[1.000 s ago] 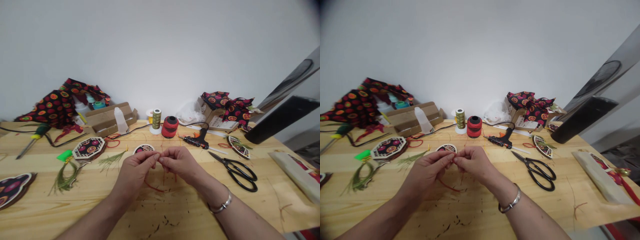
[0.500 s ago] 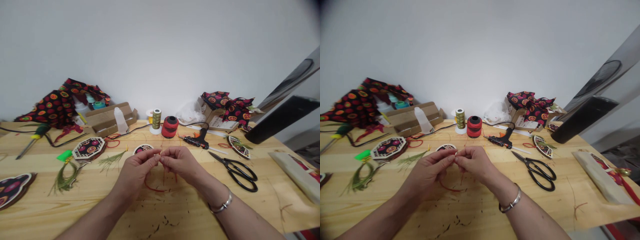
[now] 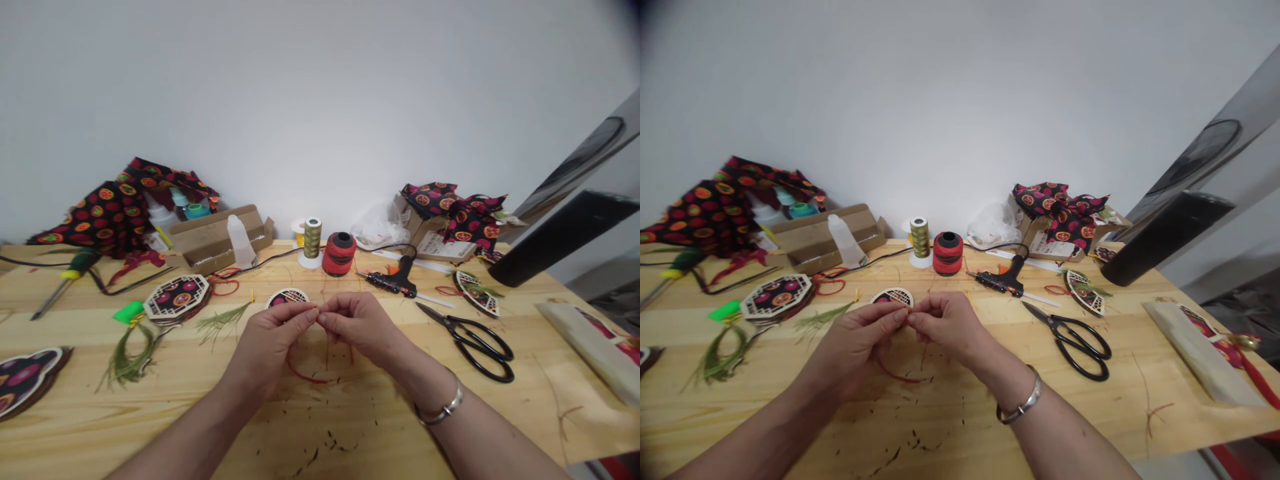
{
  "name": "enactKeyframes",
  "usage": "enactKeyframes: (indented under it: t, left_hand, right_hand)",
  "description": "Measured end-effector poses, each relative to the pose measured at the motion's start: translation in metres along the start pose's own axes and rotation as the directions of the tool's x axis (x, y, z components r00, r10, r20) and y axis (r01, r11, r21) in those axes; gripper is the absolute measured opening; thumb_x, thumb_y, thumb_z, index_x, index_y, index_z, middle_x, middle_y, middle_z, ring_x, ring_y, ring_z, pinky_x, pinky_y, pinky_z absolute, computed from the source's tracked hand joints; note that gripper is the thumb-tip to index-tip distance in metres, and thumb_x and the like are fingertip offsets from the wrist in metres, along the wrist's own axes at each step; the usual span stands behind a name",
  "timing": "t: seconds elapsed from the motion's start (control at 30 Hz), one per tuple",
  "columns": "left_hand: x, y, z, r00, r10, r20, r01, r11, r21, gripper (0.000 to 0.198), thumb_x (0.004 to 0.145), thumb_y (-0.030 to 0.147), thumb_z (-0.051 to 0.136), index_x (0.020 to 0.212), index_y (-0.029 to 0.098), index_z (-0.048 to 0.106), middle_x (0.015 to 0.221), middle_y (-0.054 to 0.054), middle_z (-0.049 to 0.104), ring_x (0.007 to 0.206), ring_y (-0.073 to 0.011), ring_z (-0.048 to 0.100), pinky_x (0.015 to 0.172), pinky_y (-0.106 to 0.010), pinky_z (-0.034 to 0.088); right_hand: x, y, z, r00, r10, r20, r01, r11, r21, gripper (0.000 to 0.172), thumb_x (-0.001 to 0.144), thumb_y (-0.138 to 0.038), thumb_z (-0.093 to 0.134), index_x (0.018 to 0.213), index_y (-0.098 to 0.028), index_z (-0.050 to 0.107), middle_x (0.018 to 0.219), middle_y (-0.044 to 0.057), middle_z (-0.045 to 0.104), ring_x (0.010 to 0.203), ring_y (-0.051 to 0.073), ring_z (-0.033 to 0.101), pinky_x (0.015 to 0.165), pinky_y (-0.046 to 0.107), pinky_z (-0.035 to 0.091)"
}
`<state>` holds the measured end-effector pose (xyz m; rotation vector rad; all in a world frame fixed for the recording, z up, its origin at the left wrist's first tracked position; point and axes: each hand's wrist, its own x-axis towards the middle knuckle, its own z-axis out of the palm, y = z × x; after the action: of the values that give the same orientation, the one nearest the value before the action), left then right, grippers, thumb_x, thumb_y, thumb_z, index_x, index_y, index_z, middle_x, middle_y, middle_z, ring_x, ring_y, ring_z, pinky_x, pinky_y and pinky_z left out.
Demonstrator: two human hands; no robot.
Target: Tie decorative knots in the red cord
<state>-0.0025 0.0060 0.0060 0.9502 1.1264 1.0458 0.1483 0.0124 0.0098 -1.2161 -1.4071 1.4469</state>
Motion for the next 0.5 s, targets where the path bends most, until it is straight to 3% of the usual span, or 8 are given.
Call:
enactKeyframes:
  t: [0.17,0.3,0.4,0.5]
  left_hand:
    - [0.004,-0.003,-0.002,0.997,0.009,-0.071,-0.009,1.000,-0.003,0.021,0.060,0.032,0.075,0.075,0.017,0.072,0.074,-0.001,0.070,0.071,-0.0127,0.058,0.066,-0.021,0.043]
    - [0.007,-0.006,-0.005,0.996,0.050,-0.070,-0.048,0.999,0.026,0.024,0.065,0.035,0.071,0.082,0.017,0.071,0.080,-0.003,0.070,0.074,-0.0147,0.059,0.069,-0.023,0.043]
    - [0.007,-0.006,-0.005,0.996,0.044,-0.076,-0.041,0.998,0.040,0.024,0.065,0.035,0.071,0.081,0.017,0.070,0.079,-0.003,0.070,0.073,-0.0145,0.059,0.068,-0.024,0.043]
    - [0.006,-0.004,-0.005,0.996,0.041,-0.083,-0.036,0.997,0.067,0.023,0.065,0.036,0.071,0.078,0.016,0.070,0.078,-0.003,0.070,0.072,-0.0148,0.058,0.067,-0.024,0.043]
  right_hand:
    - [0.000,0.000,-0.004,0.990,-0.139,-0.025,0.130,0.968,-0.215,0.013,0.073,-0.026,0.060,0.071,-0.015,0.067,0.057,-0.001,0.058,0.051,0.009,0.046,0.049,0.021,0.035]
    - [-0.001,-0.001,-0.010,0.959,-0.281,-0.037,0.235,0.861,-0.451,0.015,0.077,-0.025,0.058,0.073,-0.017,0.070,0.062,0.000,0.062,0.057,0.010,0.049,0.052,0.021,0.034]
    - [0.000,-0.001,-0.013,0.948,-0.310,-0.075,0.221,0.808,-0.546,0.022,0.077,-0.032,0.058,0.066,-0.016,0.068,0.057,-0.001,0.057,0.054,0.010,0.045,0.050,0.022,0.031]
    - [-0.001,-0.003,-0.013,0.961,-0.262,-0.088,0.176,0.828,-0.533,0.029,0.077,-0.036,0.057,0.059,-0.014,0.064,0.049,-0.003,0.047,0.048,0.008,0.036,0.044,0.021,0.026]
